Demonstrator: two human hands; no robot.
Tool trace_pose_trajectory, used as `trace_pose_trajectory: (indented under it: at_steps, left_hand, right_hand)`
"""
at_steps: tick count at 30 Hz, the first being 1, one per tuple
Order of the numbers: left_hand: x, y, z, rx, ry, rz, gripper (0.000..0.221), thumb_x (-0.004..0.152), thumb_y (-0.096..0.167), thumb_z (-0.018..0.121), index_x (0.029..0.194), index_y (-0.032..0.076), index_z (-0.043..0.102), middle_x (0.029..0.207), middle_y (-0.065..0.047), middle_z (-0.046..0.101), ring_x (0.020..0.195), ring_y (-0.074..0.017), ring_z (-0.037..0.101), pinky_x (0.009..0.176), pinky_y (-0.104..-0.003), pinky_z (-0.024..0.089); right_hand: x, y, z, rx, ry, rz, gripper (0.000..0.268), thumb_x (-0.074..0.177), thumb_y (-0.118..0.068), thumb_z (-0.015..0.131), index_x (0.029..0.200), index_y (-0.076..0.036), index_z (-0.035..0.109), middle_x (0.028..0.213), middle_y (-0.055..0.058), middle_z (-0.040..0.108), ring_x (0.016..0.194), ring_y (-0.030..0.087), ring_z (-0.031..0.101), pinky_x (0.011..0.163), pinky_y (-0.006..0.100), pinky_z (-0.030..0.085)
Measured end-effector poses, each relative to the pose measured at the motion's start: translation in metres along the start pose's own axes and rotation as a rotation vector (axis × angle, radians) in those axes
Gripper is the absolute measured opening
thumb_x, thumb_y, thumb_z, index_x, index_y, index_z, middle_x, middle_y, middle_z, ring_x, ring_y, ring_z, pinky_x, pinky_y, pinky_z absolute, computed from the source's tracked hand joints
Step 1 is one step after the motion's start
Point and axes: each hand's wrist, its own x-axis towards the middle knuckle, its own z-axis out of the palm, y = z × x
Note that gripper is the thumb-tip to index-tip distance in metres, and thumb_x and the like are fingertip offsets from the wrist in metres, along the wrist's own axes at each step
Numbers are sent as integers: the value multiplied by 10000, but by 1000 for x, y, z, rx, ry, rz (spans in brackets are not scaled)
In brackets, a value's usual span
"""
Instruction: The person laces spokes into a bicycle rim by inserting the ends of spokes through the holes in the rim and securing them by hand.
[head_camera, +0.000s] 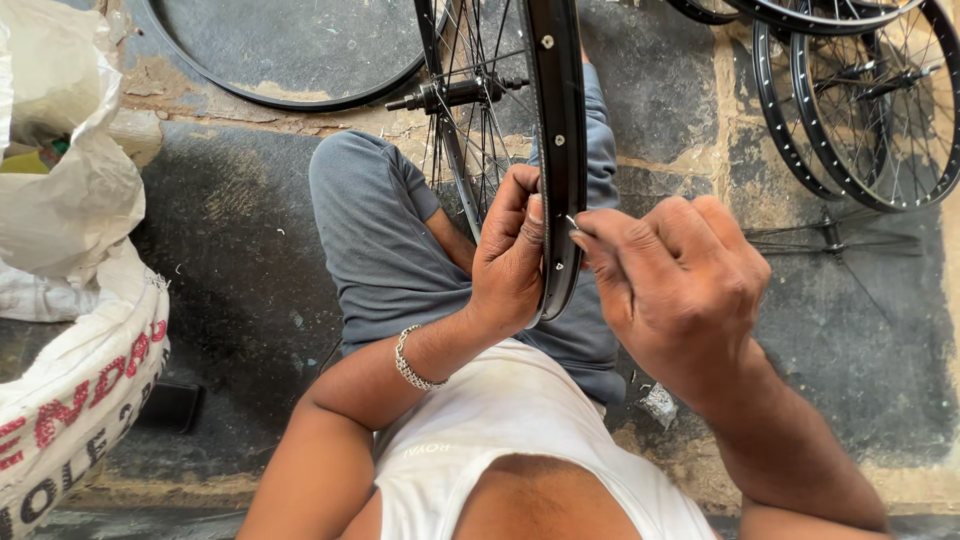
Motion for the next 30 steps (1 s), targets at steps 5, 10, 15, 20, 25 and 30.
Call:
trace_pose_trajectory:
  at_steps: [5, 10, 15, 20, 25, 30]
  left_hand:
    - [2, 0, 2, 45, -8, 41, 197, 1178, 238, 482, 1215, 44, 478, 1061, 8, 552, 957, -18, 518, 879, -182, 465]
    - [1, -4, 2, -15, -39, 36, 172, 1170, 224, 470, 1215, 59, 484, 1067, 6, 554, 952, -41, 525, 867, -213, 478]
    - [3, -5, 2, 61, -14, 50, 160, 1180, 201, 463, 1219, 49, 493, 1100, 7, 545, 1042, -39, 500, 967, -204, 442]
    - [2, -10, -2, 81, 8, 71, 140, 1180, 177, 459, 1233, 53, 498, 1118, 19, 539, 1046, -37, 493, 966, -196, 427]
    - [4, -21, -11, 83, -22, 64, 130, 1183, 165, 482, 1264, 66, 503, 1059, 27, 542, 990, -19, 493, 942, -202, 429]
    - [18, -14, -25, 102, -164, -36, 243, 1142, 166, 553, 1351, 55, 502, 1109, 29, 546, 1060, -35, 505, 947, -223, 432]
  right_hand:
    - [17, -10, -6, -171, -48, -97, 164, 969, -188, 845, 1093, -111, 771, 738, -2, 466, 666, 176, 466, 529, 347, 384]
    - [34, -22, -20, -233, -99, -106, 150, 888, -170, 814, 1004, -99, 749, 746, 20, 471, 690, 196, 502, 549, 347, 430]
    - [44, -25, -22, -177, -127, -91, 168, 847, -149, 817, 974, -75, 736, 774, 38, 522, 702, 224, 544, 548, 363, 444]
    - [43, -24, -18, -120, -106, -80, 159, 847, -126, 826, 969, -77, 736, 782, 49, 550, 718, 249, 559, 583, 382, 464]
    - [34, -20, -18, -194, -125, -110, 160, 907, -174, 809, 1027, -108, 726, 866, 42, 569, 824, 253, 592, 668, 380, 486]
    - [26, -16, -18, -358, -169, -100, 169, 928, -241, 823, 1022, -127, 738, 860, 26, 579, 822, 235, 604, 668, 355, 491]
